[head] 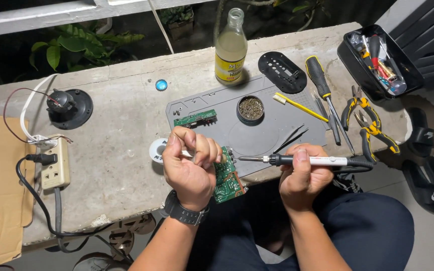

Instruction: The person solders a green circuit board using a soldering iron and solder wire. They hold the board with one hand while applying heat and solder to specific points on the board's surface.

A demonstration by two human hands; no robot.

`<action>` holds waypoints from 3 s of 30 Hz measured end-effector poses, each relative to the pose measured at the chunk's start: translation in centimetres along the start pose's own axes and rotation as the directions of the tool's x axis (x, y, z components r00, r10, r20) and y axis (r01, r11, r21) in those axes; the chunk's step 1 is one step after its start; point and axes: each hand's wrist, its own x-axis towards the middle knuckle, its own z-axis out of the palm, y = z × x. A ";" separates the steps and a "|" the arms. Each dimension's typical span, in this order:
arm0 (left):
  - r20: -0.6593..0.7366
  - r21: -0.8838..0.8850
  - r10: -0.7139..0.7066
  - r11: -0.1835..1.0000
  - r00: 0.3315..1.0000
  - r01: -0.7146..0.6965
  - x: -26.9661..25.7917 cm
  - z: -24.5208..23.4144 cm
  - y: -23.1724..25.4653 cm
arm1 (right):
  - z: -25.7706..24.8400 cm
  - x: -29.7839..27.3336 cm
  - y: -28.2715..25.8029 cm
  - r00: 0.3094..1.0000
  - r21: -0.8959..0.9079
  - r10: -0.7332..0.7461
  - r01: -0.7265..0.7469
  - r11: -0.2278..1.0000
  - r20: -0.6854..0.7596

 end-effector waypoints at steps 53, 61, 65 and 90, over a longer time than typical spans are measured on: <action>0.045 0.041 0.023 0.999 0.999 -0.025 -0.2 0.1 -0.6 | -0.3 -0.5 -0.5 0.996 -0.052 0.032 -0.028 0.998 0.080; 0.033 0.008 0.094 0.995 0.995 -0.094 0.6 -0.2 2.1 | -0.5 -0.5 -0.2 0.997 -0.053 0.036 -0.033 0.998 0.073; 0.012 0.131 0.122 0.984 0.993 -0.122 1.4 -1.7 6.7 | -0.5 -0.3 -0.5 0.998 -0.065 0.014 -0.009 0.998 0.067; 0.080 0.940 0.217 -0.342 0.973 -0.001 -1.8 -13.8 15.5 | 0.5 -1.0 -1.5 0.972 -0.036 0.234 -0.233 0.972 0.020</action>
